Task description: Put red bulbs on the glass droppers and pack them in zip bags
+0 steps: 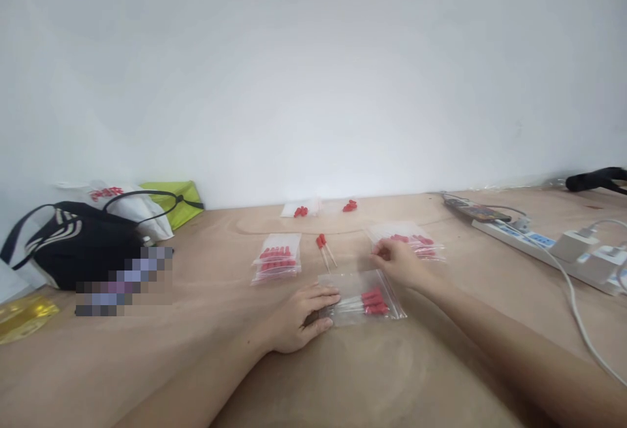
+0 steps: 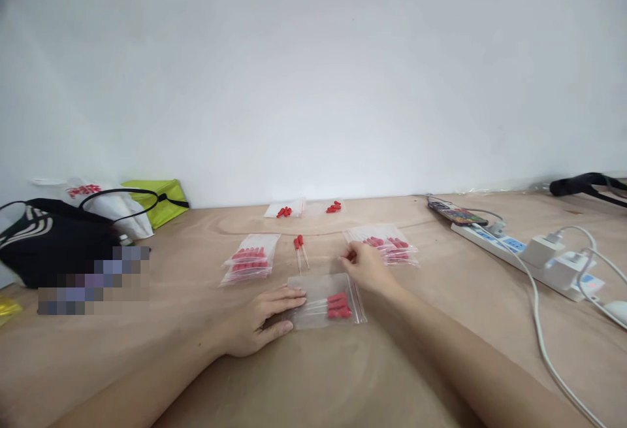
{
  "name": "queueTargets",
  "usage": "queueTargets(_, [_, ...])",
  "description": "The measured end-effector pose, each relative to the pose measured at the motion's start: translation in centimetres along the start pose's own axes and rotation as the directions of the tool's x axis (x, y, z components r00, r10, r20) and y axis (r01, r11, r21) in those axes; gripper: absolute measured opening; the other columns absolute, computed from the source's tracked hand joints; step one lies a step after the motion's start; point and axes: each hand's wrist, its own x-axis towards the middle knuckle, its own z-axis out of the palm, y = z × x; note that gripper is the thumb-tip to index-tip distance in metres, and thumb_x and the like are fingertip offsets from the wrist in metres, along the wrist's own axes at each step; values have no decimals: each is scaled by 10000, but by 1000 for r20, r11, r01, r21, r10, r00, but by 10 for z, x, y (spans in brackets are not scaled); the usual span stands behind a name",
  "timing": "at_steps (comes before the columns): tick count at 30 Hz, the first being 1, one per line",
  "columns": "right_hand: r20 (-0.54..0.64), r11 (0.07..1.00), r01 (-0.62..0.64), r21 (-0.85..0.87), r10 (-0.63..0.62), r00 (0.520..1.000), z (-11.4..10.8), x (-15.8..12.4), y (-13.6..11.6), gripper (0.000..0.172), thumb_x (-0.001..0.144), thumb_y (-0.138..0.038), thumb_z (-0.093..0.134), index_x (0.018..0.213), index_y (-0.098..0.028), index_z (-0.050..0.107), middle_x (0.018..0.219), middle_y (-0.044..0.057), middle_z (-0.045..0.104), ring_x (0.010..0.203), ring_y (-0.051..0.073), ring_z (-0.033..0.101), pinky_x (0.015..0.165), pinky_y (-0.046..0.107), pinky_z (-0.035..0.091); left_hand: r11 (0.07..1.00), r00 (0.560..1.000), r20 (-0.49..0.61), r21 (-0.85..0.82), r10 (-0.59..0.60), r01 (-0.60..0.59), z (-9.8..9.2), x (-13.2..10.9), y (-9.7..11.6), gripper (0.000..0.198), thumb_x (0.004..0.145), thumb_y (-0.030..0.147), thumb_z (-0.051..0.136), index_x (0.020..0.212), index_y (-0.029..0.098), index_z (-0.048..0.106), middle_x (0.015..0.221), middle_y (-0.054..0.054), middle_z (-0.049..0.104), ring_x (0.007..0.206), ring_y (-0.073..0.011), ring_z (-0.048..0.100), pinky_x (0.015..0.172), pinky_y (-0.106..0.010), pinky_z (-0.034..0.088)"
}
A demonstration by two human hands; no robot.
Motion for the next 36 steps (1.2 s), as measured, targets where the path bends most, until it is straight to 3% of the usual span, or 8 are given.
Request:
queueTargets(6, [66,982,-83,-172,96,993,49,44,-43,184,692,-223,527,840,-129,584,823,117,653,758,199,598,625,261,415,999,1000,-5,18,27,-27,2,-1,-3,391,843,281,450,1230,227,438,1280,-49,448,1172,-197,401,1014,-378,267])
queueTargets(11, [131,972,-101,-212,131,983,71,61,-58,123,702,-222,533,753,-125,589,789,168,649,737,240,608,570,268,402,999,1000,3,32,25,-25,3,-3,-4,394,840,274,454,1230,216,440,1282,-58,445,1172,-198,399,1002,-366,292])
queueTargets(14, [144,977,-65,-205,96,985,66,62,-58,156,706,-193,516,826,-110,573,814,172,643,742,238,601,586,272,404,999,1000,-2,28,23,-23,3,-3,-4,388,837,271,459,1220,212,453,1275,-62,452,1165,-199,407,991,-361,311])
queueTargets(18, [78,988,0,-157,12,997,30,43,-35,504,692,-112,469,1181,-82,352,819,109,628,741,187,581,624,257,413,1000,1000,-12,24,9,-9,3,-4,-4,389,834,286,464,1218,232,453,1275,-49,453,1169,-206,402,991,-377,309])
queueTargets(21, [-120,987,9,158,10,993,1,12,1,643,722,-182,432,1287,-99,137,671,-7,571,595,145,561,566,254,435,1000,1000,-17,11,4,-4,2,-3,-4,390,827,288,474,1215,243,456,1276,-41,453,1171,-209,400,990,-381,311])
queueTargets(24, [-235,879,-107,465,239,942,-13,-20,36,666,683,-249,485,1260,-168,161,501,-104,451,376,118,464,397,236,399,1000,1000,-19,-1,-7,7,1,-2,-4,387,822,295,482,1207,257,465,1272,-35,458,1167,-217,403,989,-397,304])
queueTargets(26, [-250,797,-131,590,334,909,-13,-33,49,618,651,-262,535,1186,-205,232,504,-96,463,409,136,499,400,257,434,1000,1000,-17,-5,-16,16,2,-2,-5,388,823,299,481,1209,267,462,1276,-31,454,1171,-220,398,994,-408,291])
queueTargets(36, [-106,576,-130,807,357,928,9,-40,23,344,690,-392,566,863,-262,299,609,-46,555,560,172,603,589,350,531,1000,1000,0,-8,-30,30,1,-2,-3,396,828,302,469,1221,268,444,1283,-27,446,1178,-212,388,1002,-402,277])
